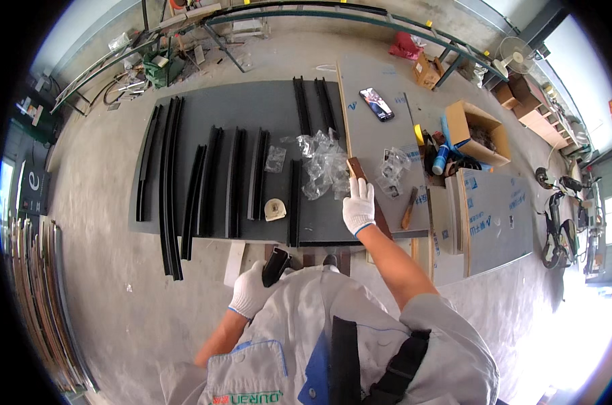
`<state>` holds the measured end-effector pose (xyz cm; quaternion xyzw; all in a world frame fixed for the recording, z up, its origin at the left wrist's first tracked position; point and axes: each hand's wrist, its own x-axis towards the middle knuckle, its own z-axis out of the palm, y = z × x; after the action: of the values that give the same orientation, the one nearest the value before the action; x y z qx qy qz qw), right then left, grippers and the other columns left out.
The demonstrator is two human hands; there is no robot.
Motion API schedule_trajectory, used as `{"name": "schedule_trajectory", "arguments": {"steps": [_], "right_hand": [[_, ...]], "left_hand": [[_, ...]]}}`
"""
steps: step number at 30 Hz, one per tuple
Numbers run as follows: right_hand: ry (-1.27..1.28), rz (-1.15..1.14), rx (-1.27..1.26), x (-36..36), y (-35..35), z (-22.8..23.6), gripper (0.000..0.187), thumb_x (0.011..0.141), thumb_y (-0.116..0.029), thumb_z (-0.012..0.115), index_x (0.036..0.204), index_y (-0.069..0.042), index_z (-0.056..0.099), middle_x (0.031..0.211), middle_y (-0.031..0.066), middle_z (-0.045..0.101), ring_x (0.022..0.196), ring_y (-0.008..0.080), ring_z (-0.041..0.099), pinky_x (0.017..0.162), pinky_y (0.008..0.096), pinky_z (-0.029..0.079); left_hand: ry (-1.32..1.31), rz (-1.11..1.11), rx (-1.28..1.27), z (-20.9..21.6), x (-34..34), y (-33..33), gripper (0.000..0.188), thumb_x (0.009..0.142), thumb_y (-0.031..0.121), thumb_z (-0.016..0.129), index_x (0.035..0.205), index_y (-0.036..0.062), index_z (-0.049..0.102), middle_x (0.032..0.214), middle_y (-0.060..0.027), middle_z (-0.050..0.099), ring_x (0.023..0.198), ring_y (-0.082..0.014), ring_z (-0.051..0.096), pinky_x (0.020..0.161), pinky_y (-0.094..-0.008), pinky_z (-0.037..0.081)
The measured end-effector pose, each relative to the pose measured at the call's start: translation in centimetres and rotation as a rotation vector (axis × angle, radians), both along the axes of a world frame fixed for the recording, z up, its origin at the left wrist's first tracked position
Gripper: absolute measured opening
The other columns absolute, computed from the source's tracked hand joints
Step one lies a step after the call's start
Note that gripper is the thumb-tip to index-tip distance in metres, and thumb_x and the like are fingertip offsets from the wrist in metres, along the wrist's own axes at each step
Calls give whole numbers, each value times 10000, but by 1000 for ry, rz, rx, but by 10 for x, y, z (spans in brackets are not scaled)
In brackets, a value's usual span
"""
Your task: The person assembles black metal frame components by inserting corner brackets and using a small wooden mallet to tap them into place.
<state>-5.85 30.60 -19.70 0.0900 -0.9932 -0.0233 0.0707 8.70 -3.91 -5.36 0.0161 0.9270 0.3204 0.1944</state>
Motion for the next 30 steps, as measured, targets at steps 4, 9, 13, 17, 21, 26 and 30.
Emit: {"name": "schedule_trajectory", "arguments": {"steps": [4,9,13,17,21,26,30], "right_hand": [[63,41,26,-1,6,-7,301,845,-195,667,993,25,810,1568,222,488,1463,427,377,1249,601,245],[303,-37,-454,14,-2,35,182,936,-159,684,891,14,714,1347,174,653,1232,342,613,1065,518,464],[-287,-467,-1694,17,8,73,257,1046,-252,646,1064,0,691,939,57,754,822,197,730,750,347,593],[-491,-502,-2016,22,5,102,219,1035,-192,639,1127,6,667,975,86,753,829,191,740,741,332,605],[-408,-546,-1922,18,-8,105,189,959,-144,715,1075,4,699,893,64,737,754,153,706,714,306,581],[-249,-500,-1542,-1,-5,63,256,911,-75,762,1125,42,683,878,58,719,723,115,643,680,278,535],[-189,-445,-1784,12,-8,72,401,947,-71,751,1301,69,624,983,67,719,816,136,671,751,296,558]], "left_hand": [[-14,-2,28,10,-10,5,529,841,392,839,1189,41,651,955,-223,760,939,-420,742,799,-500,583],[42,57,166,24,-27,15,473,798,324,834,1101,-10,693,898,-230,751,875,-384,766,774,-450,592],[1,47,251,41,-57,39,423,803,258,800,1094,-25,683,880,-205,731,841,-307,746,786,-400,575],[-10,-42,406,38,-81,56,418,806,244,772,1091,-38,657,884,-181,733,844,-285,736,800,-402,565],[-22,-95,502,39,-104,77,389,803,247,779,1049,-28,654,858,-135,716,828,-246,719,797,-384,564],[-23,-57,495,22,-111,83,348,812,221,781,1059,1,674,877,-99,723,848,-196,709,798,-354,562],[-60,-58,581,24,-107,81,393,815,171,780,1144,-18,681,964,-101,739,936,-198,716,868,-354,564]]}}
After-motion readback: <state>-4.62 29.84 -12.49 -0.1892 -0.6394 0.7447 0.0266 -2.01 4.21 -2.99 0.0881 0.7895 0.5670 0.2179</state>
